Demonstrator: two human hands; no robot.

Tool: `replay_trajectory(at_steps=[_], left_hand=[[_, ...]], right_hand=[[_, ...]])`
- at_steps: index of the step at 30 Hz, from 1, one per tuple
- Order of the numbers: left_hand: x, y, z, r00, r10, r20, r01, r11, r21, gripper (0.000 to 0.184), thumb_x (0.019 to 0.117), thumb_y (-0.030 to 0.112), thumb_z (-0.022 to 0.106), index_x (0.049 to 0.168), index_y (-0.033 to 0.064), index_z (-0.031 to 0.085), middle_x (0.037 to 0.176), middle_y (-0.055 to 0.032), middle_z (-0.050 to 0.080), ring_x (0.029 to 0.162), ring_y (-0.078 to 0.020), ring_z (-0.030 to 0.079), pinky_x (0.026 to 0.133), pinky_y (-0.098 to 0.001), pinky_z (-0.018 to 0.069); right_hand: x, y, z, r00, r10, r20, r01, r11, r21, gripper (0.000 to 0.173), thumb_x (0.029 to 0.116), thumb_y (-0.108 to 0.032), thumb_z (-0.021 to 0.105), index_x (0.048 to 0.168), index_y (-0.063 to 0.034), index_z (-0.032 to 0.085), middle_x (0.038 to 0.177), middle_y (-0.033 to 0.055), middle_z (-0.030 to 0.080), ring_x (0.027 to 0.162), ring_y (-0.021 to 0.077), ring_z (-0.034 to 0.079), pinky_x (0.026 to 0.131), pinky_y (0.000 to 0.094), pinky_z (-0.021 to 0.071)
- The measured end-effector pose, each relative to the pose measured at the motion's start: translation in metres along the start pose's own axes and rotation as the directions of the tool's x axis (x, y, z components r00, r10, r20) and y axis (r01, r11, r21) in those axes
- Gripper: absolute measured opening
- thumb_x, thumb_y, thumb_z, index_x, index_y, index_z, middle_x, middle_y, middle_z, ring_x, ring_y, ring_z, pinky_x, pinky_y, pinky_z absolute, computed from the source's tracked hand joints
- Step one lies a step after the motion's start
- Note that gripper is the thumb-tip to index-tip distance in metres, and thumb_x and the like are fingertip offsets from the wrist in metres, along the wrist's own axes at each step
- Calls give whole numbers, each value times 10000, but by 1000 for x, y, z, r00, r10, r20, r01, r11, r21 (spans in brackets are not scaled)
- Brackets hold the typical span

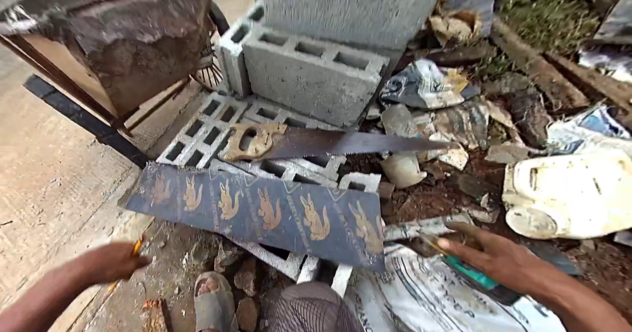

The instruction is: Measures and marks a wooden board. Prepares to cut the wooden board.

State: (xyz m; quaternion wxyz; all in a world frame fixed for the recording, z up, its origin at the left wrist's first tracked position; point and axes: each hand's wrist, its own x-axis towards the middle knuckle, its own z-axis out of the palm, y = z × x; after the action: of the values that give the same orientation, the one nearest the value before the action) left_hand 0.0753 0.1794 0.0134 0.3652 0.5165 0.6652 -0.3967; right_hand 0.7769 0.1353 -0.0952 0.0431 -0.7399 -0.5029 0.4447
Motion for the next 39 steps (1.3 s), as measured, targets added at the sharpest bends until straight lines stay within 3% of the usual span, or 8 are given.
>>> replay_trajectory(at_steps=[3,6,11,17,24,29,33,39], left_hand=[[24,-68,91,998,-54,-17,52,993,-103,580,1083,433,449,1094,-97,684,1063,-323,695,1041,-497,671,927,-695,481],[44,-44,112,967,69,-244,-80,996,-32,434,1071,336,478,1128,-41,686,1066,-324,692,1040,-520,671,877,-714,499],[64,108,-8,785,254,-565,-218,967,131,356,1033,346,571,1245,84,684,1209,-187,678,1059,-394,684,884,-595,548],[151,200,-119,713,21,-701,-220,956,-195,611,1004,523,577,1265,-28,623,1376,-329,538,1153,-499,623,911,-680,508],[213,209,-138,827,-72,-558,-221,870,-440,635,859,516,754,1099,-66,669,1151,-315,661,1135,-484,631,908,-715,474],[179,200,-153,908,82,-411,-392,508,-767,280,883,351,715,990,102,646,748,-29,570,536,-112,462,472,-296,389],[100,166,-141,877,267,-400,-440,113,-891,132,962,239,577,886,145,628,667,-4,608,435,-39,463,363,-181,322],[-28,12,-25,775,21,-631,-605,-261,-752,148,941,234,532,914,158,656,703,20,624,454,-9,506,388,-161,427]], right_hand=[[9,18,-7,997,30,-75,-42,986,-162,807,897,-571,731,1490,-72,505,1177,301,668,1071,480,649,954,714,460],[7,2,14,998,48,-32,-56,939,-338,607,929,-522,718,1338,-79,650,1196,279,679,1125,494,638,954,722,465],[9,-12,82,976,-67,-209,-36,891,-452,393,933,-374,739,1187,-73,737,1196,268,682,1202,520,584,942,751,434],[15,-29,104,871,-322,-371,132,881,-454,367,980,-360,681,1203,-74,736,1136,245,704,1092,521,636,857,749,465],[24,-69,124,944,114,-309,-3,941,340,533,1099,-432,402,1372,-16,590,1212,217,686,1069,346,692,910,578,553],[26,-106,150,879,249,-406,-36,885,465,452,1087,-397,479,1146,12,663,905,166,652,812,267,641,761,527,526],[14,-135,166,902,316,-294,-82,794,603,475,1093,-423,449,1177,3,641,846,102,607,706,170,594,655,388,525],[27,-161,195,909,299,-290,-79,808,585,538,1101,-452,416,1113,40,634,904,173,591,785,255,580,730,482,494]])
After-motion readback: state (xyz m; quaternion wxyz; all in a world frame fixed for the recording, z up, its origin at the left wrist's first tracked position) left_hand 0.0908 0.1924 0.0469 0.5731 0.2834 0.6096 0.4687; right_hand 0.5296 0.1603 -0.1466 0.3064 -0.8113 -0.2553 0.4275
